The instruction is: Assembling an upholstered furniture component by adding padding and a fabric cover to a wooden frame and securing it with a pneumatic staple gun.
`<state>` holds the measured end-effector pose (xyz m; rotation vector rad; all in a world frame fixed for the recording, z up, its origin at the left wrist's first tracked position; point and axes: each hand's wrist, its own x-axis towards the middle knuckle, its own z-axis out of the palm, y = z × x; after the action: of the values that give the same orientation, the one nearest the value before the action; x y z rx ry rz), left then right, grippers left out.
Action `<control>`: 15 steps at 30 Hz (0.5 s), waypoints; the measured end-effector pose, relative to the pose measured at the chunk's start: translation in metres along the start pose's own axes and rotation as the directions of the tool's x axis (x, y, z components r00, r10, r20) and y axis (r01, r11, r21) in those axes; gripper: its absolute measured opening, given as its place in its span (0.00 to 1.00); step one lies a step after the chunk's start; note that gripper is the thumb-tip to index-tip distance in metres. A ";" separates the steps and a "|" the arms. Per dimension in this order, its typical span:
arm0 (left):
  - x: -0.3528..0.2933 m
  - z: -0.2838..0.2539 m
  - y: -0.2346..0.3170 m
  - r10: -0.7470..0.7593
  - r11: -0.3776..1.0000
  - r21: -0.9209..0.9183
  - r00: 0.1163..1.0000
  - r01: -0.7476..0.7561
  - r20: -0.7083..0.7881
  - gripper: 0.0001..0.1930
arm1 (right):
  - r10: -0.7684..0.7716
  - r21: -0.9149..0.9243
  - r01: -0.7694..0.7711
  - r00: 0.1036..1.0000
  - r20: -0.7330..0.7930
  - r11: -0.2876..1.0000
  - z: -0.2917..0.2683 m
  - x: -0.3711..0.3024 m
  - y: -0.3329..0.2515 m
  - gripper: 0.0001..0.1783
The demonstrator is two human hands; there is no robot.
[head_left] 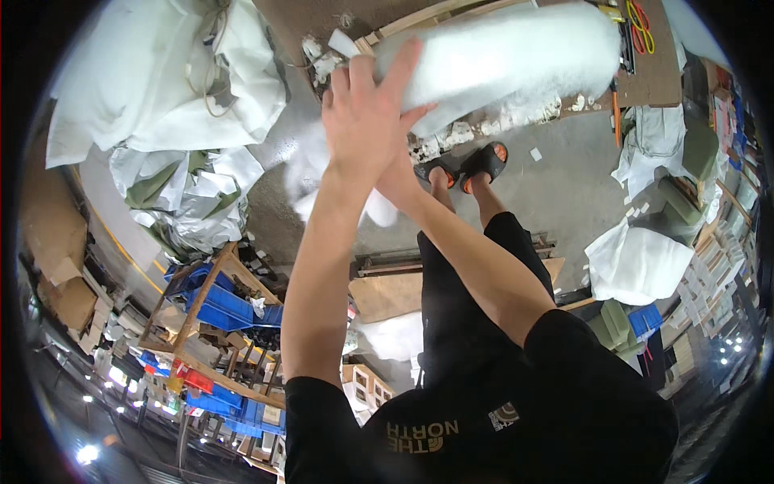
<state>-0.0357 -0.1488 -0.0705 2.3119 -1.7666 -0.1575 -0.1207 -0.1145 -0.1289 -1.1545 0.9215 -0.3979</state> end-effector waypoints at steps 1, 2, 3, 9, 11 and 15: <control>-0.002 0.003 0.003 -0.020 1.000 -0.008 0.999 0.020 0.027 0.40 | -0.007 -0.008 0.007 1.000 -0.003 1.000 0.003 0.004 -0.001 0.39; -0.003 0.001 0.003 -0.016 1.000 0.004 0.999 0.016 0.027 0.40 | 0.169 0.485 -0.145 0.986 -0.006 0.863 0.011 0.004 -0.004 0.38; -0.003 0.001 0.003 -0.028 1.000 0.011 0.999 0.028 0.028 0.40 | 0.320 0.845 -0.236 0.944 0.081 0.480 0.018 0.002 -0.006 0.38; 0.010 0.000 0.008 -0.031 0.999 -0.041 0.999 0.032 0.029 0.41 | 0.431 -0.491 -0.293 0.881 0.195 0.821 0.048 -0.061 0.038 0.15; 0.013 -0.003 0.002 -0.032 0.998 -0.049 0.999 0.034 0.024 0.41 | 0.549 -0.693 -0.073 0.672 0.497 0.717 0.052 -0.134 0.059 0.11; 0.017 -0.001 -0.013 -0.074 0.995 -0.066 0.996 0.076 0.043 0.42 | 0.796 -0.884 0.012 0.431 0.426 0.467 -0.011 -0.144 0.062 0.16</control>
<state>-0.0183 -0.1617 -0.0716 2.3439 -1.6670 -0.2742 -0.2254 0.0030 -0.1263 -1.5848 0.4544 1.1659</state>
